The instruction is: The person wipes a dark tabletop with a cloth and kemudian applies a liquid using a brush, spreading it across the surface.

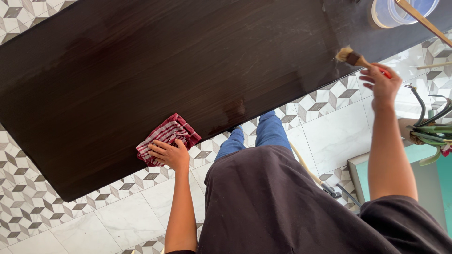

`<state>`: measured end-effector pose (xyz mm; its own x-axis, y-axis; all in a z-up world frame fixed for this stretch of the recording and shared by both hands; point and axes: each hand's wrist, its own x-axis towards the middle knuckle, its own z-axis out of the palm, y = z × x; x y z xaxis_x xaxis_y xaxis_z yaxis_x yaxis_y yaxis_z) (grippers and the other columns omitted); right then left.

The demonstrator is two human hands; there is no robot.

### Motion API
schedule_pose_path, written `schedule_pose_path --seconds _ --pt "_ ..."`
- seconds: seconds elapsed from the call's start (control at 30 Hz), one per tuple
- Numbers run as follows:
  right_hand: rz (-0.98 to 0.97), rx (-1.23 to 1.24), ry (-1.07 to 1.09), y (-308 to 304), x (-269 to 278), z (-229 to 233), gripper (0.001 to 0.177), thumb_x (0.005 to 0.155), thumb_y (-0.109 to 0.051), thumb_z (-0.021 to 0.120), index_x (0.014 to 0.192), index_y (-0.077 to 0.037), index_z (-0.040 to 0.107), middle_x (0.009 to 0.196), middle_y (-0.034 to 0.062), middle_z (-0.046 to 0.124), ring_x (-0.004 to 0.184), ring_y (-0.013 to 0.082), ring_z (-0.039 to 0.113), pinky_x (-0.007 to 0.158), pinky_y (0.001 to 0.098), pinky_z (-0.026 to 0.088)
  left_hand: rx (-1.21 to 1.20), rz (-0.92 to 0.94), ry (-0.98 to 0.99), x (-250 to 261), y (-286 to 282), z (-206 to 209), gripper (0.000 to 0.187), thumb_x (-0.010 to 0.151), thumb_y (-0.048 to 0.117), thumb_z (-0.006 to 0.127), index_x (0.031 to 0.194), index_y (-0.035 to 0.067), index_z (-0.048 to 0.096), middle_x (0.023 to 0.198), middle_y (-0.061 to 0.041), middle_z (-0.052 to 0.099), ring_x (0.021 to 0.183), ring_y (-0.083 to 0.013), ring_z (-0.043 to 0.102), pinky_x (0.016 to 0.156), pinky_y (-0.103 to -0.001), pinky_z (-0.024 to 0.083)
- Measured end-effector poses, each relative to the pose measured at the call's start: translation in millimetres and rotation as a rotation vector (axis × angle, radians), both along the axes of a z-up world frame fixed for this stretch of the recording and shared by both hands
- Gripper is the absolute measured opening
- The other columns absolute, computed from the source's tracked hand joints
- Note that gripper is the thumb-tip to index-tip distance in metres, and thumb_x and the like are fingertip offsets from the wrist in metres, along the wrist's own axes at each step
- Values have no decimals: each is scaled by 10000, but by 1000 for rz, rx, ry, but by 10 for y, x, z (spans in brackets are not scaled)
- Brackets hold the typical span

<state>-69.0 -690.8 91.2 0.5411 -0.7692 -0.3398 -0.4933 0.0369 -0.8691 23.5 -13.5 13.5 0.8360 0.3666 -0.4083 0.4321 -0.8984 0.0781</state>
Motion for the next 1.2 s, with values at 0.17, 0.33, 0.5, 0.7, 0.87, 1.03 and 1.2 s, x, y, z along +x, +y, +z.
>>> schedule_pose_path --seconds 0.17,0.33,0.5,0.7,0.87,1.03,1.2 --pt "31 78 62 -121 94 163 258 1065 -165 659 1281 -30 699 1032 100 776 950 203 777 810 300 612 -5 5 -5 -6 0 -10 909 1003 456 381 1600 -116 5 1661 -361 -67 1540 -539 -65 1238 -627 125" --pt "166 89 113 -131 189 173 258 1063 -174 684 1272 -22 700 1045 129 759 977 231 766 832 326 589 -1 12 -7 -18 4 5 902 1012 462 382 1602 -115 15 1661 -363 -56 1542 -543 -45 1237 -626 146" --pt "250 76 214 -72 259 150 244 1021 -164 704 1224 -30 720 1035 133 761 958 226 759 843 345 585 4 11 -7 2 -25 20 894 1016 454 384 1597 -115 11 1660 -367 -57 1538 -548 -44 1232 -632 148" --pt "361 116 256 82 326 50 265 1008 -186 711 1227 -38 723 1043 132 762 950 210 748 829 364 574 2 -6 -35 -5 -19 13 891 1016 435 386 1591 -141 21 1647 -390 -46 1522 -574 -35 1216 -653 154" --pt "491 112 243 492 425 -17 272 1011 -181 693 1232 -24 713 1028 146 759 941 216 748 813 350 573 23 -15 -53 -24 2 -39 883 1013 430 399 1587 -145 53 1645 -398 -15 1522 -583 -6 1211 -658 178" --pt "587 96 218 1070 536 -106 278 1003 -177 679 1224 -14 718 1015 143 772 923 212 755 776 309 568 36 -24 -96 -42 29 -116 880 1013 432 415 1591 -139 76 1650 -389 5 1523 -584 10 1214 -661 172" --pt "591 139 161 1600 689 -195 282 998 -178 678 1222 -11 715 992 141 777 893 188 756 739 286 567 7 -6 -119 -64 39 -125 878 1011 442 420 1597 -117 81 1660 -363 2 1534 -570 1 1222 -654 141"
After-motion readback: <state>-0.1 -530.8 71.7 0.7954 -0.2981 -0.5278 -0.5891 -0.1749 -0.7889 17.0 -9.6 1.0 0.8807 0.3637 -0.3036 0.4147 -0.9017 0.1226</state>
